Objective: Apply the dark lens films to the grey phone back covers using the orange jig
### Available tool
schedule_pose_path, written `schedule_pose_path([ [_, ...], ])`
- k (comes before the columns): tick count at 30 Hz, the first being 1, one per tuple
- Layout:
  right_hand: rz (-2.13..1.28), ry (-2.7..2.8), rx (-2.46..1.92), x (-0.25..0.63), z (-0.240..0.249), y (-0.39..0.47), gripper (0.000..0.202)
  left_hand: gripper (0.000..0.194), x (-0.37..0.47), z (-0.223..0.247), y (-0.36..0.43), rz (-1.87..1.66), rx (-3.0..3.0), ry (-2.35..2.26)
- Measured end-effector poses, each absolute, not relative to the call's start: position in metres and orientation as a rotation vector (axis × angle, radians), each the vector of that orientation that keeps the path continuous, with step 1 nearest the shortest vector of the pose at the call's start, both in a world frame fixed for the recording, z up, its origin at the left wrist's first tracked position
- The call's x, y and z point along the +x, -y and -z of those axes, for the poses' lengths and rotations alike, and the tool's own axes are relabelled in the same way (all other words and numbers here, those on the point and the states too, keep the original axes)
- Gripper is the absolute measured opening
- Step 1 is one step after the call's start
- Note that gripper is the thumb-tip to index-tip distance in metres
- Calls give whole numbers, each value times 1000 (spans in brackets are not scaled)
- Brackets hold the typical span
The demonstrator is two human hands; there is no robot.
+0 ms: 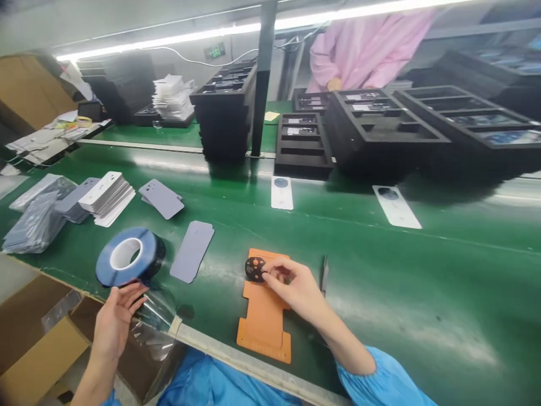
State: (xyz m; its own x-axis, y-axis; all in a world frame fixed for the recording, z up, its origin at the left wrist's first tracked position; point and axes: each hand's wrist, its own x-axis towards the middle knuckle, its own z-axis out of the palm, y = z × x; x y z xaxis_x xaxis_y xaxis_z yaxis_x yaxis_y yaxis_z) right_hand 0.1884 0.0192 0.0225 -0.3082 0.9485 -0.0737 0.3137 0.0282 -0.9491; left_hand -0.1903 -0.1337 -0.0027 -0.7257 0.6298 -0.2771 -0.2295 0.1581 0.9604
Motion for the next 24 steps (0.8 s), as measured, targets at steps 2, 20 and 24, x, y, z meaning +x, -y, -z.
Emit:
schedule_pose_path([
  [2, -1276, 1631, -1322, 197, -14, -20, 25, 57, -204, 1, 114, -1631, 371, -1788],
  [20, -995, 1695, -1445, 206, 5, -11, 22, 45, -207, -31, 157, -853, 1013, -2405],
  [24, -990, 1701, -1453, 206, 5, -11, 24, 46, -199, -33, 185, -931, 996, -2593],
])
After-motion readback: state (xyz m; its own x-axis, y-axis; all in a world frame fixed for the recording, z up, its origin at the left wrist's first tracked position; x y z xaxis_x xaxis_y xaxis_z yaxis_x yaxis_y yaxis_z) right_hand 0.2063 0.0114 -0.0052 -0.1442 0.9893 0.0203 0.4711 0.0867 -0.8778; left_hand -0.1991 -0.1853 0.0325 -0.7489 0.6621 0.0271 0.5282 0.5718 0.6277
